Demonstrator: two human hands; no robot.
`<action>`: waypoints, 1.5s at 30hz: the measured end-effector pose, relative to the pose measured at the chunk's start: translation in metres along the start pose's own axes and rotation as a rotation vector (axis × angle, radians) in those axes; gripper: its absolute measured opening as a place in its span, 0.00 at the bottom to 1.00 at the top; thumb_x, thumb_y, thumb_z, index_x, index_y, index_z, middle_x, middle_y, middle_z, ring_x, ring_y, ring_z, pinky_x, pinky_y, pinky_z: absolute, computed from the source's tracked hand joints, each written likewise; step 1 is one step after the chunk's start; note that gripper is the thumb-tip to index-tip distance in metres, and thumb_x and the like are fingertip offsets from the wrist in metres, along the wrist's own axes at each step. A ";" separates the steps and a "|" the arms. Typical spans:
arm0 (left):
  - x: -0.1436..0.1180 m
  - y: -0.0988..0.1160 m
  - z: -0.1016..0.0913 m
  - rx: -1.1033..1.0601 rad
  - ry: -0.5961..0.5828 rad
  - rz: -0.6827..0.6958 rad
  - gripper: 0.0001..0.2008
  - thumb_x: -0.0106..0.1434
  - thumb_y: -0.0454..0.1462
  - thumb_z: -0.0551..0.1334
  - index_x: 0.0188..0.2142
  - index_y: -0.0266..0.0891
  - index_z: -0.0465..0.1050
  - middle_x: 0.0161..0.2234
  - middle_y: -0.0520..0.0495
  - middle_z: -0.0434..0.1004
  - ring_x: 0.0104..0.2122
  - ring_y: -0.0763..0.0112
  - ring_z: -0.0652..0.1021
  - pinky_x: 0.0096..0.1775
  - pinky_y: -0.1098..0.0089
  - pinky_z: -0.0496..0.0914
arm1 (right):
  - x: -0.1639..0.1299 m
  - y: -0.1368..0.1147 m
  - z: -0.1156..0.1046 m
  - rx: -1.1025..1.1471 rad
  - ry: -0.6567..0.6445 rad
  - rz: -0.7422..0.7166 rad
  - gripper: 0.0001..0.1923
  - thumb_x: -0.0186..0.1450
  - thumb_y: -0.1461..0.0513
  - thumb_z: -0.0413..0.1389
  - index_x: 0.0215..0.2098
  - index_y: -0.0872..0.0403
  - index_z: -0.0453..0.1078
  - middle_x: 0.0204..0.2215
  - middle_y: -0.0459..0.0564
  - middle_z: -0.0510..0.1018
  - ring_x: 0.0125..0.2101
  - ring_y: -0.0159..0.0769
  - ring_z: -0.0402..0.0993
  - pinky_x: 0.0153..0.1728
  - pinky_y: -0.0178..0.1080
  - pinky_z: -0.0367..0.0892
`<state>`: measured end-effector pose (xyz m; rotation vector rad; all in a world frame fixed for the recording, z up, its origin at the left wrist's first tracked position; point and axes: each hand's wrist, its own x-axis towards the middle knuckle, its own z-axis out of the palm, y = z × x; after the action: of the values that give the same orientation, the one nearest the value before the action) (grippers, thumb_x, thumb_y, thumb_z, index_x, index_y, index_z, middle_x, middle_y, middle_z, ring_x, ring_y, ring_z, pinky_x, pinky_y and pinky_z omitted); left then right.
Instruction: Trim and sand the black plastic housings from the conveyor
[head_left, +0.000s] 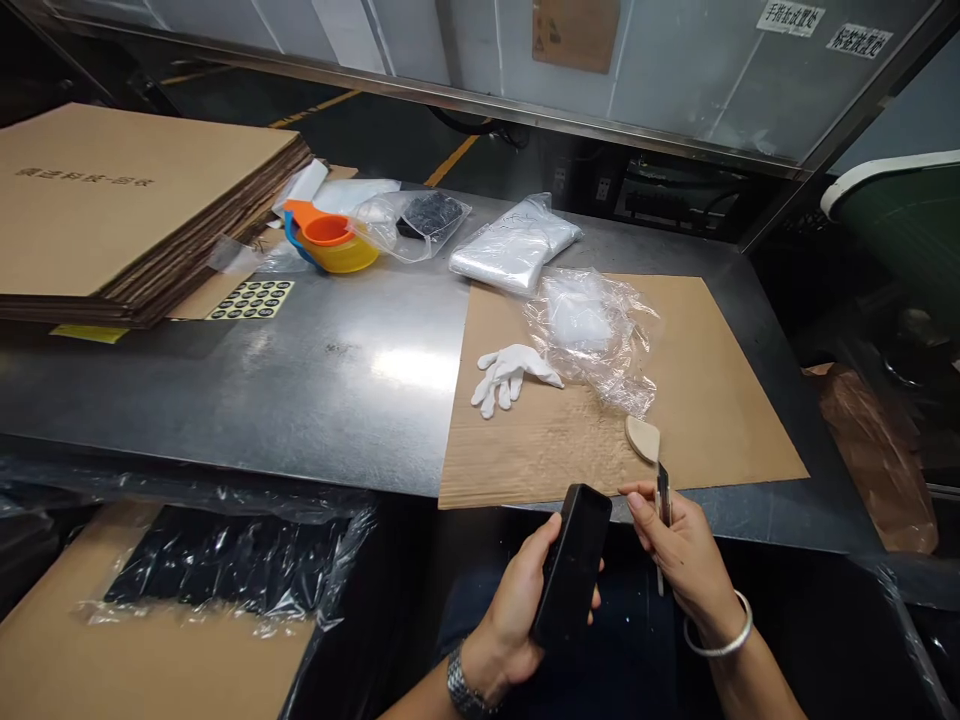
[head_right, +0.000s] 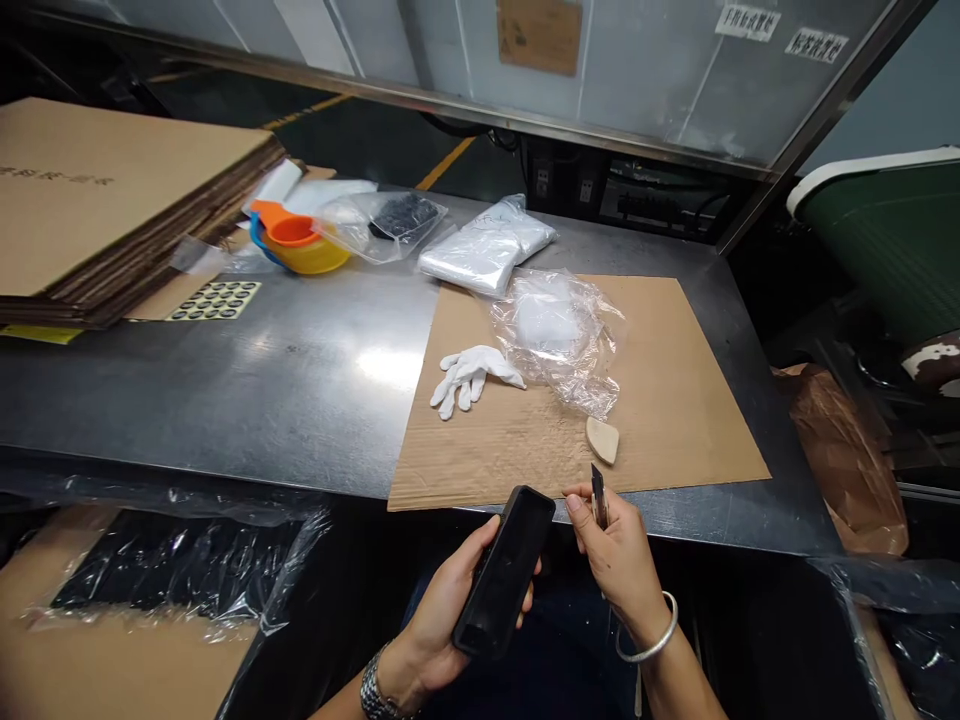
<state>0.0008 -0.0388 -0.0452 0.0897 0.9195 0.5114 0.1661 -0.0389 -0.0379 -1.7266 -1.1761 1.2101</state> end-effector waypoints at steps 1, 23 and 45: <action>0.000 -0.001 0.000 0.024 0.015 0.030 0.23 0.61 0.50 0.51 0.33 0.30 0.71 0.27 0.44 0.75 0.18 0.75 0.73 0.19 0.76 0.66 | -0.001 -0.001 0.000 0.031 -0.017 0.015 0.21 0.62 0.48 0.50 0.41 0.58 0.66 0.14 0.37 0.58 0.16 0.25 0.53 0.18 0.31 0.50; -0.012 0.026 -0.020 -0.043 -0.285 0.417 0.21 0.57 0.42 0.62 0.48 0.36 0.68 0.41 0.39 0.76 0.42 0.61 0.74 0.45 0.63 0.66 | -0.043 0.014 -0.007 0.118 -0.045 -0.110 0.24 0.58 0.46 0.53 0.45 0.53 0.63 0.19 0.43 0.68 0.16 0.29 0.60 0.19 0.33 0.57; -0.015 0.004 -0.022 0.255 0.066 0.689 0.27 0.49 0.40 0.69 0.48 0.40 0.64 0.40 0.44 0.74 0.39 0.65 0.75 0.39 0.71 0.69 | -0.050 -0.017 0.018 -0.554 0.038 -0.548 0.15 0.67 0.61 0.44 0.47 0.53 0.68 0.32 0.51 0.77 0.31 0.36 0.75 0.29 0.34 0.71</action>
<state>-0.0252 -0.0453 -0.0468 0.6391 1.0071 1.0352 0.1373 -0.0798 -0.0130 -1.6111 -1.9273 0.5432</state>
